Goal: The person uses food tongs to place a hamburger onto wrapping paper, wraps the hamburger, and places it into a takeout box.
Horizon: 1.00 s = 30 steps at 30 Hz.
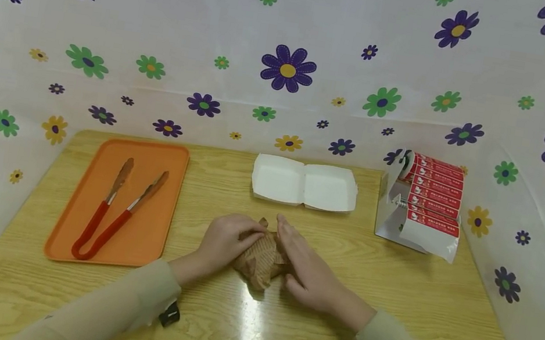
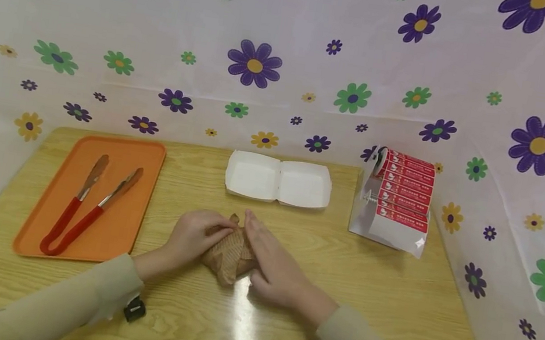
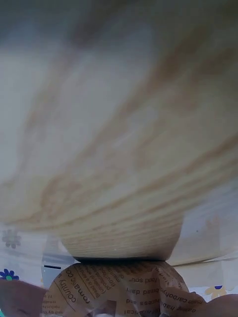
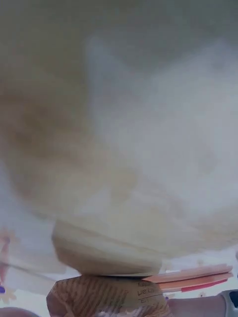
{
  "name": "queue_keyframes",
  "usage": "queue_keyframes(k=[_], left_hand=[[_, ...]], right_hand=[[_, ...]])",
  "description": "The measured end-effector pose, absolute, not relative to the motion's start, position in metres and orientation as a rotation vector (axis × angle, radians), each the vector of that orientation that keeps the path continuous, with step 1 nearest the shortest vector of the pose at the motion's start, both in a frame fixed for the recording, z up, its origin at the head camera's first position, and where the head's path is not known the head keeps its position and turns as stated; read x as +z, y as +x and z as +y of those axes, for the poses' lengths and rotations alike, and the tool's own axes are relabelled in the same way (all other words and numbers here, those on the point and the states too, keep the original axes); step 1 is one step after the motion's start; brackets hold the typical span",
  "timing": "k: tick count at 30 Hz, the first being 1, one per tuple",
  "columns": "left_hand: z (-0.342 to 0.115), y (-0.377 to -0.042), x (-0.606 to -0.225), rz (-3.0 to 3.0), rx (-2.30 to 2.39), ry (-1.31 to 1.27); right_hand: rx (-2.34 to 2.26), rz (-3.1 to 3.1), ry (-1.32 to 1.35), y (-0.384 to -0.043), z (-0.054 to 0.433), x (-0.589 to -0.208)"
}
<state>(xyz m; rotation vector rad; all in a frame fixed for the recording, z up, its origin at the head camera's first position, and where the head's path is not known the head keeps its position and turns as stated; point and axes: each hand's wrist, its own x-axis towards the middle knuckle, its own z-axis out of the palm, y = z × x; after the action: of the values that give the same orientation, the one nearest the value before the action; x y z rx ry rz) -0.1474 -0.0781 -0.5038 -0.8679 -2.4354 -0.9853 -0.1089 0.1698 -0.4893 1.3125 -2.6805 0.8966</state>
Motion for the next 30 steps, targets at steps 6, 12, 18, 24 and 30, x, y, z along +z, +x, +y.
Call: queue_keyframes(k=[6,12,18,24,30], left_hand=[[-0.075,-0.148,-0.502,-2.510,-1.056,-0.840],[-0.072,-0.150,-0.502,-2.546,-1.213,-0.791],[-0.070,-0.156,-0.501,-2.620,-1.390,-0.669],[-0.075,-0.160,-0.491,-2.727,-1.320,-0.552],[-0.094,-0.134,-0.483,-2.343,-0.771,-1.010]], right_hand=[[0.562,-2.448,1.532,-0.110,0.172,-0.485],[0.395,-2.435,1.648,-0.104,0.175,-0.485],[0.387,-2.458,1.662,-0.102,0.179,-0.490],[0.415,-2.466,1.671,-0.101,0.179,-0.493],[0.437,-2.487,1.664,-0.100,0.179,-0.491]])
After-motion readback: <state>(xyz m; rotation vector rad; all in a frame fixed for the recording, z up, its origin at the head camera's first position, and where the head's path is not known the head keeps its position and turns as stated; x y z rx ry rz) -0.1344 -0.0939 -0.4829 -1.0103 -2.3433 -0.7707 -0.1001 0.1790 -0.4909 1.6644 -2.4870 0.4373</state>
